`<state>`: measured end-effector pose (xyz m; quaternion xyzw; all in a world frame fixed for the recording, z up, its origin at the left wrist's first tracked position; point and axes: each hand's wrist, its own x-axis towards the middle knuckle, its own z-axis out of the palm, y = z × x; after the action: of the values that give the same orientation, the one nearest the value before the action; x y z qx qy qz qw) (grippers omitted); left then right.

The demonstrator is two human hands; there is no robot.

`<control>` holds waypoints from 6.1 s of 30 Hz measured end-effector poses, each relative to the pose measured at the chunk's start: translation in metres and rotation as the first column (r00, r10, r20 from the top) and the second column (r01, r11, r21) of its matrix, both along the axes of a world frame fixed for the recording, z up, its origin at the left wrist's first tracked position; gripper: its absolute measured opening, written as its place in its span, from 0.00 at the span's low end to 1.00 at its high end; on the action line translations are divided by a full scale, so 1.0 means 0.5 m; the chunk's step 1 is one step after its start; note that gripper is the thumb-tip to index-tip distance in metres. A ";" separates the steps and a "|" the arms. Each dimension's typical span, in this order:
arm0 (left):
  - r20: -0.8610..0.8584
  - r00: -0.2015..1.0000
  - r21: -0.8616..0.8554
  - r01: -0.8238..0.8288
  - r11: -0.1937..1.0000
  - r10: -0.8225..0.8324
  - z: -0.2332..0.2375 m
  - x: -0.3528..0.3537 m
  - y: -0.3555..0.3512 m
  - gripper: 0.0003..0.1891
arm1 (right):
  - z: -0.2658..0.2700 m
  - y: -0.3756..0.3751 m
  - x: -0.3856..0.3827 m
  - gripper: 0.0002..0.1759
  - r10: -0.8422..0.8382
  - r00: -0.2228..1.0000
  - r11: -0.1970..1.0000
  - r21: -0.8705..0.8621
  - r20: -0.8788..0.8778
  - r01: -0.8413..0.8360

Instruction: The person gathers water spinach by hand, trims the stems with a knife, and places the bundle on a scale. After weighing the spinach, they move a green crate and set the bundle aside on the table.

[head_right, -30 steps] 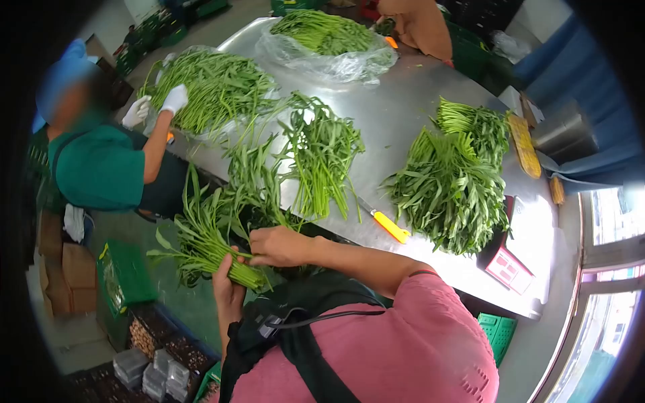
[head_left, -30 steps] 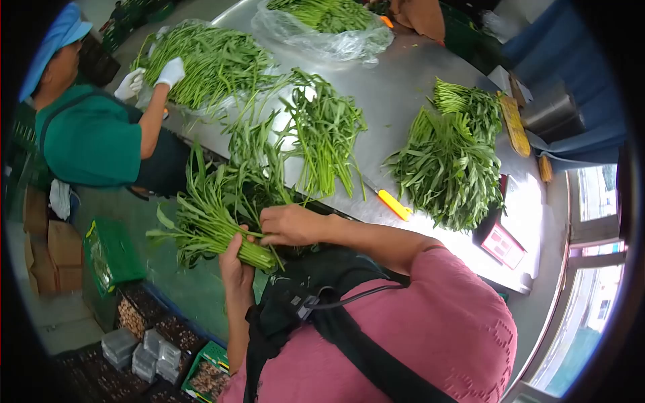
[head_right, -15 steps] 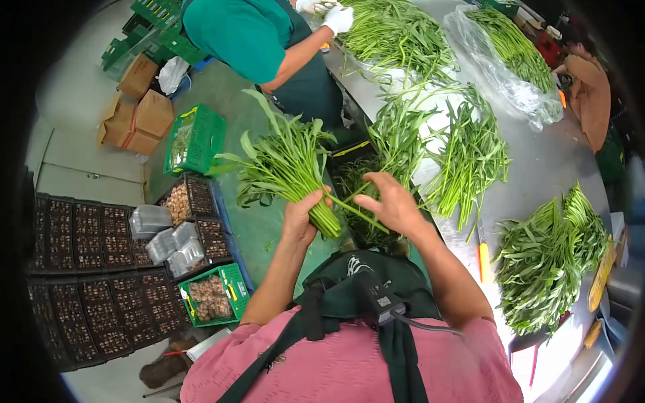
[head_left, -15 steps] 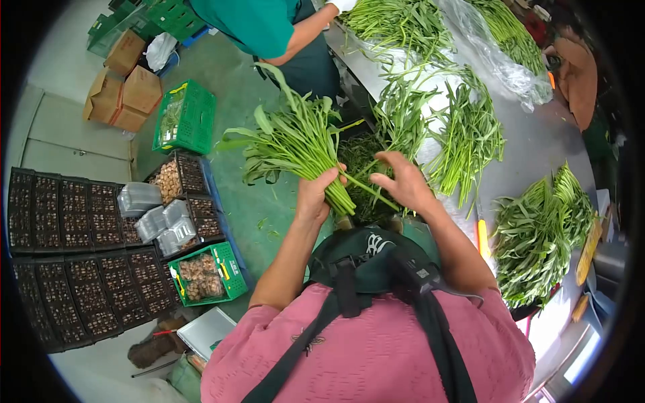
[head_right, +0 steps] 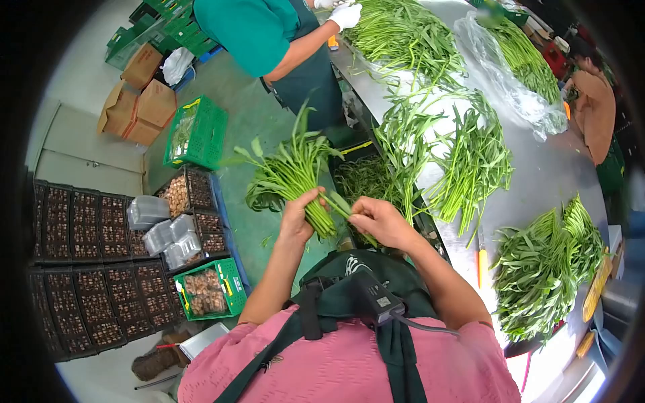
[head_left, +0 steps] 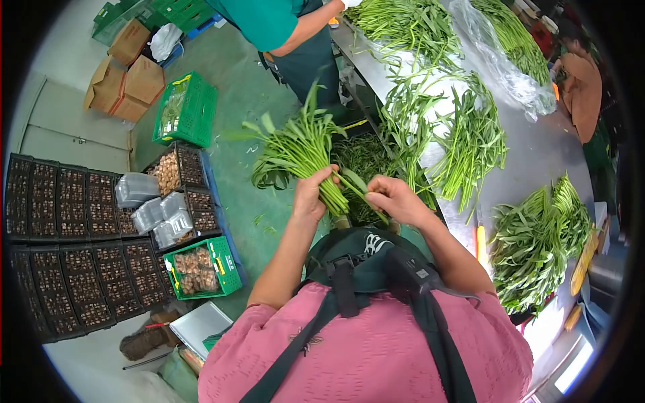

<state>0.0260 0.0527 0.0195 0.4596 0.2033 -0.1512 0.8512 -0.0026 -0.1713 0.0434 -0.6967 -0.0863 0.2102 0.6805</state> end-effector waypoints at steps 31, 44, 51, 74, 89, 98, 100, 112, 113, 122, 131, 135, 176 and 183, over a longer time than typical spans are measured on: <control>0.068 0.990 -0.206 0.132 0.970 -0.120 -0.006 -0.052 -0.092 0.07 | -0.020 -0.019 -0.034 0.14 -0.042 0.966 0.945 -0.304 0.256 0.122; 0.403 0.915 0.052 -0.057 0.997 0.031 0.032 -0.066 -0.087 0.10 | -0.140 -0.360 0.018 0.10 -0.521 0.639 -0.029 -0.760 0.566 0.649; -0.018 0.993 -0.407 0.097 0.908 -0.114 -0.032 -0.053 -0.080 0.12 | -0.160 -0.396 0.018 0.15 -0.521 0.582 0.014 -0.675 0.625 0.737; 0.117 0.973 -0.051 0.206 0.977 -0.199 0.036 -0.041 -0.158 0.12 | -0.007 -0.057 0.002 0.07 -0.591 0.693 0.729 -0.095 0.412 0.678; 0.115 0.986 -0.110 0.132 0.985 -0.120 0.001 -0.046 -0.121 0.09 | -0.003 0.014 -0.051 0.11 -0.392 0.866 0.869 -0.183 0.309 0.459; 0.109 0.994 -0.054 0.020 0.998 -0.014 -0.015 -0.019 -0.081 0.08 | -0.017 -0.035 -0.104 0.13 -0.004 1.000 0.973 -0.232 0.028 0.010; 0.111 0.992 -0.044 0.071 0.997 -0.066 -0.011 -0.030 -0.094 0.09 | -0.017 -0.036 -0.098 0.13 0.045 0.993 0.952 -0.305 0.105 -0.011; 0.110 0.977 -0.027 0.188 0.982 -0.184 0.017 -0.056 -0.114 0.09 | -0.123 -0.248 0.074 0.13 -0.495 0.726 0.221 -0.739 0.477 0.636; 0.113 0.976 -0.027 0.189 0.982 -0.184 0.017 -0.057 -0.116 0.09 | -0.137 -0.262 0.079 0.13 -0.409 0.721 0.077 -0.767 0.559 0.637; 0.073 0.993 -0.018 0.090 0.996 -0.088 0.001 -0.070 -0.105 0.09 | -0.130 -0.272 0.071 0.09 -0.702 0.520 0.501 -0.181 0.487 0.846; 0.103 0.982 -0.089 0.165 0.982 -0.156 -0.015 -0.052 -0.124 0.12 | -0.003 -0.043 -0.008 0.07 -0.243 0.849 0.915 -0.180 0.470 0.362; 0.094 0.978 -0.172 0.200 0.965 -0.186 -0.005 -0.059 -0.122 0.14 | 0.002 -0.019 -0.014 0.08 -0.181 0.914 0.912 -0.287 0.364 0.294; 0.195 0.942 -0.125 0.301 0.945 -0.274 0.015 -0.078 -0.101 0.14 | -0.132 -0.333 -0.015 0.26 -0.784 0.441 0.360 -0.259 0.437 0.897; 0.168 0.943 -0.137 0.312 0.940 -0.289 0.011 -0.078 -0.101 0.14 | -0.088 -0.255 -0.029 0.22 -0.383 0.739 0.240 -0.713 0.554 0.658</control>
<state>-0.0130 0.0022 0.0251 0.4247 0.0551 -0.2616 0.8650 -0.0172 -0.2989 -0.0004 -0.9496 0.1848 -0.1134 0.2266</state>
